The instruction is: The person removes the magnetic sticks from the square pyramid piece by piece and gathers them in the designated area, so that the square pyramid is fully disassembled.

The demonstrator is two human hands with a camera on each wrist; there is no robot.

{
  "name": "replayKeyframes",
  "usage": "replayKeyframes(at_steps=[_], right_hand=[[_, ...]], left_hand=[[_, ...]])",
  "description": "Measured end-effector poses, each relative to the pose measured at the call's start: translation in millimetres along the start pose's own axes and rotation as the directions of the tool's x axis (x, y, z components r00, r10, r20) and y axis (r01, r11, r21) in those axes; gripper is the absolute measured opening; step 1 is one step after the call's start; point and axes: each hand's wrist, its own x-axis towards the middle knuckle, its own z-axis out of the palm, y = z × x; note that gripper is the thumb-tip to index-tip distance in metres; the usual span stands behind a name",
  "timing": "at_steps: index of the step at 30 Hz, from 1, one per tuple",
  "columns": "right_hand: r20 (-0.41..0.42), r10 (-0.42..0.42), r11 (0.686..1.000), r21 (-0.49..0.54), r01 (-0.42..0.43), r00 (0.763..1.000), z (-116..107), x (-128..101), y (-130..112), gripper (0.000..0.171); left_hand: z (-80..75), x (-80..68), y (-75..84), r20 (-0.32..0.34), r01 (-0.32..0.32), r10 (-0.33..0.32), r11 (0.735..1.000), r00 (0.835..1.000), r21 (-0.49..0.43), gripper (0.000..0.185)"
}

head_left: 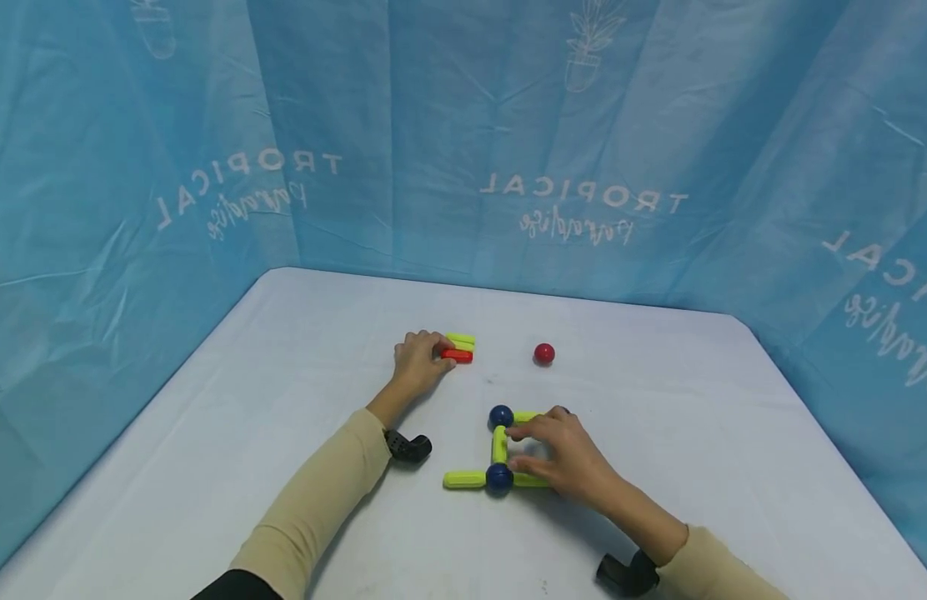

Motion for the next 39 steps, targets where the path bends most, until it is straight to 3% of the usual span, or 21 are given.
replayKeyframes(at_steps=[9, 17, 27, 33, 39], right_hand=[[-0.112, -0.128, 0.990, -0.077, 0.120, 0.985, 20, -18, -10, 0.040], [-0.076, -0.067, 0.991, -0.124, 0.058, 0.995, 23, -19, -14, 0.034], [-0.114, -0.070, 0.989, -0.136, 0.054, 0.991, 27, -17, -14, 0.033], [-0.111, -0.041, 0.991, -0.135, 0.026, 0.993, 27, -11, -13, 0.035], [-0.110, -0.035, 0.990, -0.136, 0.020, 0.993, 28, -6, -13, 0.034]], left_hand=[[-0.6, -0.3, 1.0, -0.011, -0.007, 0.007, 1.000, 1.000, 0.007, 0.027], [0.7, 1.3, 0.9, -0.003, -0.001, 0.001, 1.000, 1.000, 0.020, 0.028], [-5.9, -4.1, 0.2, 0.008, 0.003, -0.003, 0.999, 1.000, -0.032, 0.040], [-22.2, -29.0, 6.9, 0.010, 0.004, -0.002, 0.984, 1.000, -0.179, 0.036], [-39.1, -78.2, 20.3, 0.141, 0.010, 0.029, 0.962, 0.990, -0.271, 0.028]])
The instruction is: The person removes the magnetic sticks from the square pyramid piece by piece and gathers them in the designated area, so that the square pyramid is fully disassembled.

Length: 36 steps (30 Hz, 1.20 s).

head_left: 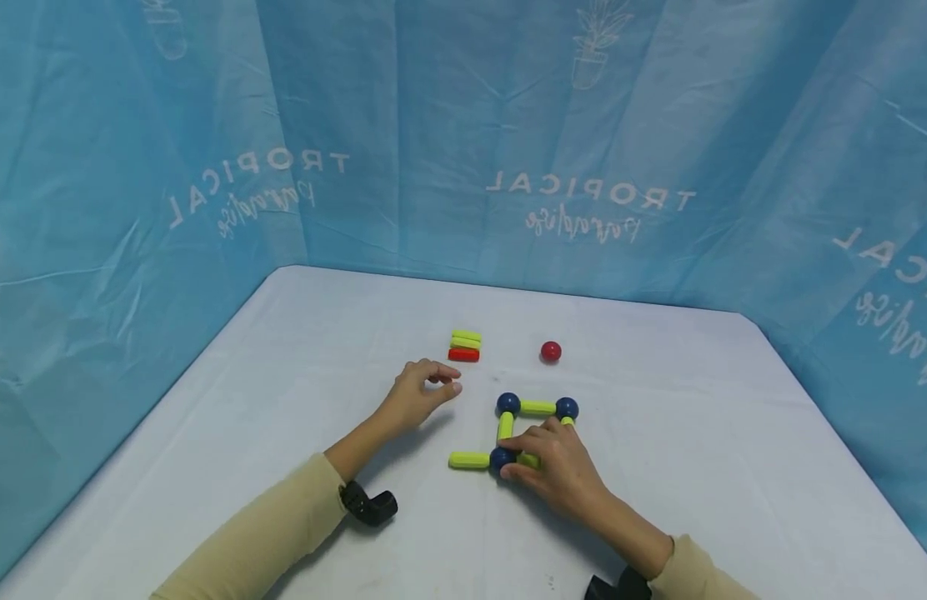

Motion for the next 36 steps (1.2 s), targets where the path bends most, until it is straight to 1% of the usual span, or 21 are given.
replayKeyframes(at_steps=[3, 6, 8, 11, 15, 20, 26, 29, 32, 36], right_hand=[[-0.009, -0.005, 1.000, 0.001, 0.005, 1.000, 0, 1, 1, 0.034], [-0.016, -0.004, 1.000, -0.005, 0.004, 1.000, 0, 1, 1, 0.034], [-0.017, 0.000, 1.000, -0.007, 0.000, 1.000, 0, 1, 1, 0.034], [-0.015, 0.005, 1.000, -0.010, -0.006, 1.000, 0, 1, 1, 0.034], [-0.023, -0.002, 1.000, -0.013, 0.001, 1.000, 1, 0, 1, 0.034], [-0.034, -0.009, 1.000, -0.008, 0.009, 0.999, 2, -1, 1, 0.035], [-0.047, -0.019, 1.000, -0.014, 0.018, 0.999, 3, -1, 1, 0.035], [-0.051, -0.023, 1.000, -0.018, 0.022, 0.998, 3, -1, 1, 0.035], [-0.044, -0.019, 1.000, -0.019, 0.019, 0.999, 3, -1, 1, 0.035], [-0.027, -0.007, 1.000, -0.016, 0.006, 1.000, 2, -1, 2, 0.035]], left_hand=[[1.2, -24.9, 7.5, 0.091, -0.035, 0.033, 0.999, 0.995, 0.017, 0.031], [4.5, -44.2, 10.6, 0.149, -0.088, 0.079, 0.995, 0.986, 0.055, 0.035], [7.8, -53.1, 10.5, 0.165, -0.121, 0.107, 0.989, 0.980, 0.080, 0.038], [11.7, -62.2, 10.1, 0.165, -0.161, 0.142, 0.982, 0.976, 0.104, 0.038], [15.8, -67.3, 9.0, 0.145, -0.202, 0.181, 0.968, 0.973, 0.148, 0.037], [21.2, -69.6, 6.5, 0.127, -0.238, 0.214, 0.947, 0.968, 0.217, 0.032], [25.2, -70.4, 5.6, 0.099, -0.268, 0.250, 0.928, 0.963, 0.261, 0.027], [26.4, -70.9, 5.7, 0.086, -0.272, 0.258, 0.923, 0.962, 0.271, 0.024], [27.2, -71.2, 5.2, 0.077, -0.260, 0.248, 0.929, 0.966, 0.264, 0.021], [26.6, -71.8, 5.9, 0.063, -0.250, 0.242, 0.946, 0.968, 0.205, 0.021]])
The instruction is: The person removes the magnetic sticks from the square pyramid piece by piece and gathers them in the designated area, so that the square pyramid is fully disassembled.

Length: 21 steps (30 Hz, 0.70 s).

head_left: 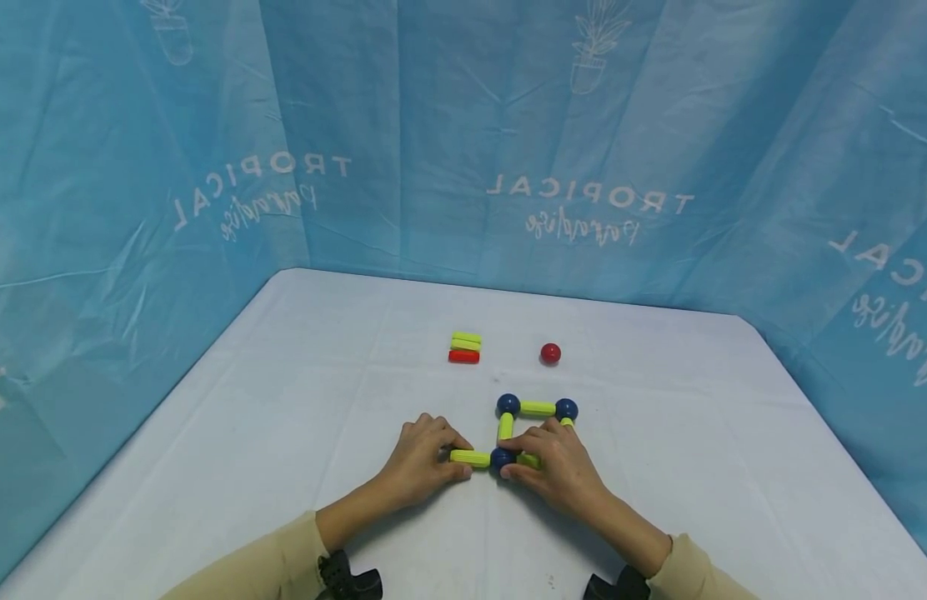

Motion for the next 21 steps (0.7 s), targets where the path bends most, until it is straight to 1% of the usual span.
replayKeyframes(at_steps=[5, 9, 12, 17, 19, 21], right_hand=[[0.010, -0.009, 1.000, 0.001, 0.009, 1.000, 0.2, 0.0, 0.2, 0.037], [0.008, -0.037, 0.999, -0.014, 0.037, 0.999, -0.1, -0.6, 0.6, 0.038], [0.005, -0.048, 0.999, -0.025, 0.048, 0.999, -0.2, -1.0, 1.1, 0.037], [0.009, -0.044, 0.999, -0.020, 0.044, 0.999, -0.9, -0.5, 1.0, 0.035], [0.016, -0.043, 0.999, -0.019, 0.044, 0.999, -1.2, -0.1, 0.7, 0.035], [0.027, -0.038, 0.999, -0.021, 0.038, 0.999, -1.9, 0.3, 0.4, 0.035]], left_hand=[[-1.8, -0.3, 0.6, 0.001, 0.008, -0.007, 0.997, 1.000, -0.077, 0.020], [-1.8, 0.5, 0.7, 0.022, 0.042, -0.039, 0.993, 0.999, -0.108, 0.019], [-1.1, 0.9, 0.6, 0.021, 0.045, -0.043, 0.993, 0.999, -0.110, 0.018], [-1.6, 1.3, -0.6, 0.008, 0.029, -0.028, 0.995, 1.000, -0.099, 0.017], [-4.2, 1.3, -2.7, -0.002, 0.037, -0.037, 0.995, 0.999, -0.091, 0.016], [-8.9, 1.7, -6.3, -0.025, 0.069, -0.071, 0.994, 0.997, -0.090, 0.015]])
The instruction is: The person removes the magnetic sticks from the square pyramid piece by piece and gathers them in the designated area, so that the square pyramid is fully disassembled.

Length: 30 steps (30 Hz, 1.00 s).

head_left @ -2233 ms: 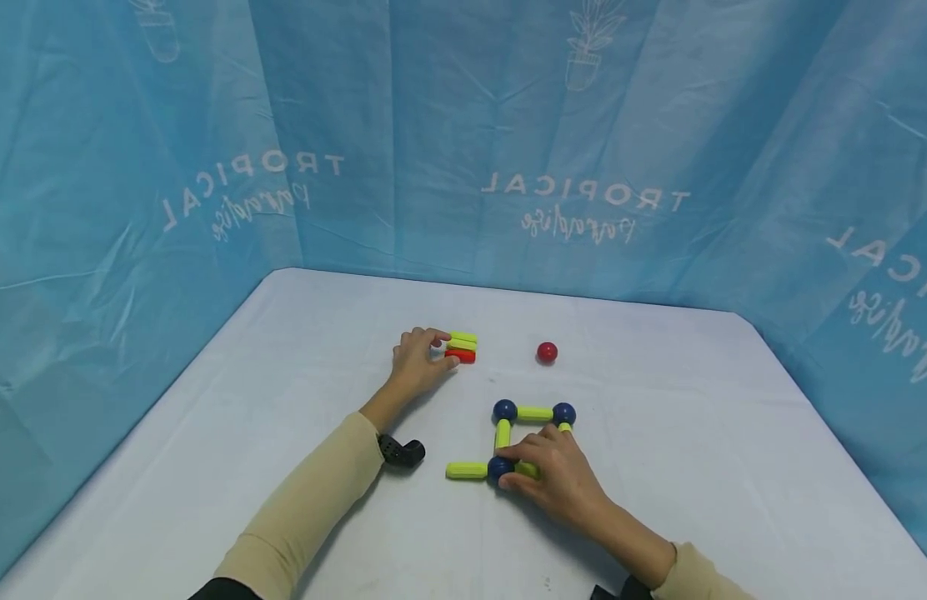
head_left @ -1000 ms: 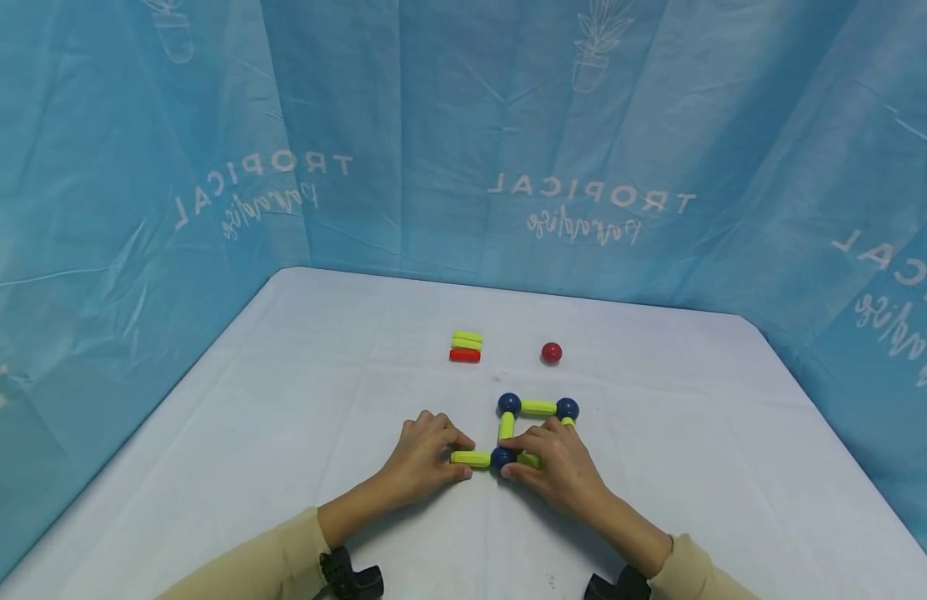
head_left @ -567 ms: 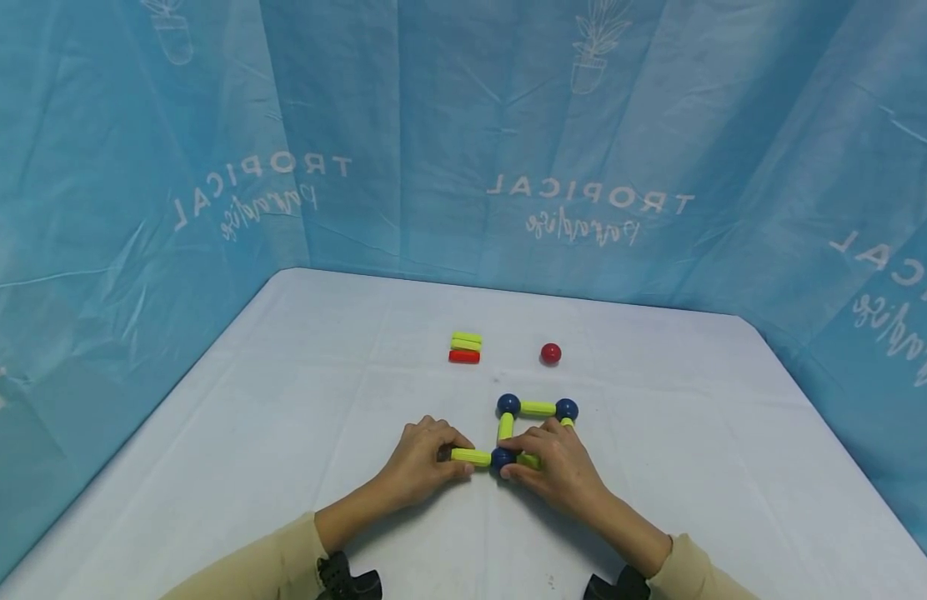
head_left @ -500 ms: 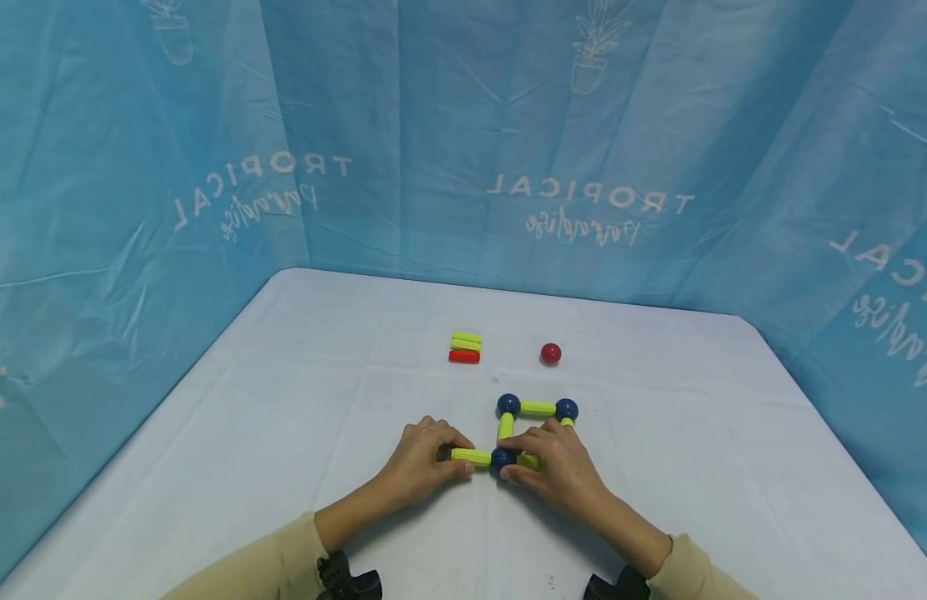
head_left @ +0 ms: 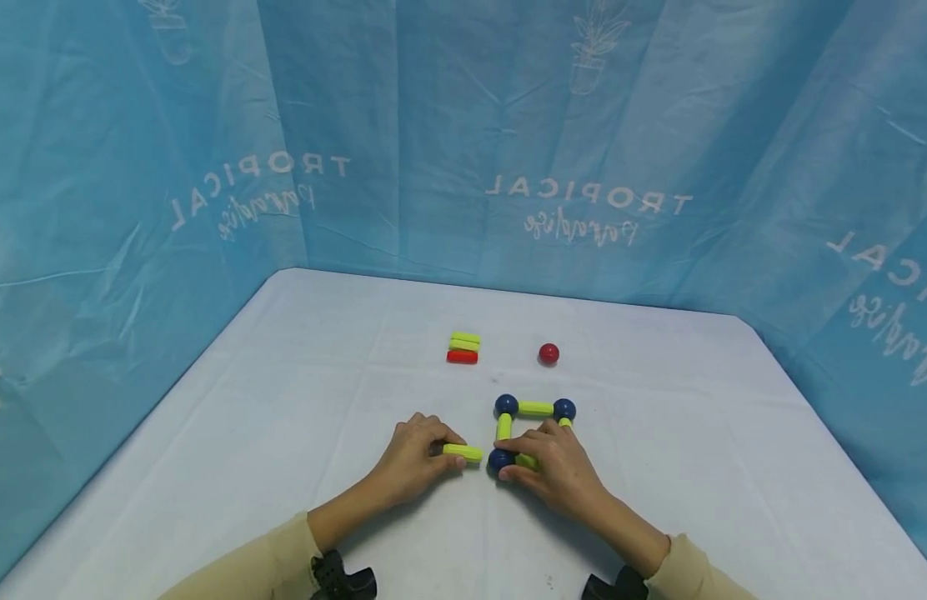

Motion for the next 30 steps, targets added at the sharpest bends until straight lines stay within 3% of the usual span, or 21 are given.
replayKeyframes(at_steps=[4, 10, 16, 20, 30], right_hand=[[0.021, 0.033, 0.999, 0.000, -0.033, 0.999, -2, 0, 0, 0.036], [0.038, 0.045, 0.999, 0.021, -0.046, 0.998, -2, 1, 0, 0.036], [0.044, 0.058, 0.998, 0.028, -0.059, 0.997, 0, 0, -1, 0.037], [0.036, 0.048, 0.998, 0.028, -0.049, 0.998, 1, 0, -1, 0.037], [0.031, 0.045, 0.999, 0.017, -0.045, 0.999, 0, 1, -1, 0.036]], left_hand=[[-13.2, 6.1, -9.2, -0.079, 0.067, -0.067, 0.998, 0.995, -0.007, 0.017], [-21.3, 29.6, -21.5, -0.145, 0.113, -0.116, 0.993, 0.983, -0.028, 0.022], [-10.9, 65.3, -33.5, -0.182, 0.151, -0.161, 0.986, 0.970, -0.066, 0.021], [-1.8, 87.0, -40.0, -0.181, 0.181, -0.183, 0.983, 0.966, -0.025, 0.022], [12.8, 117.8, -41.7, -0.191, 0.213, -0.192, 0.972, 0.963, 0.097, 0.022]])
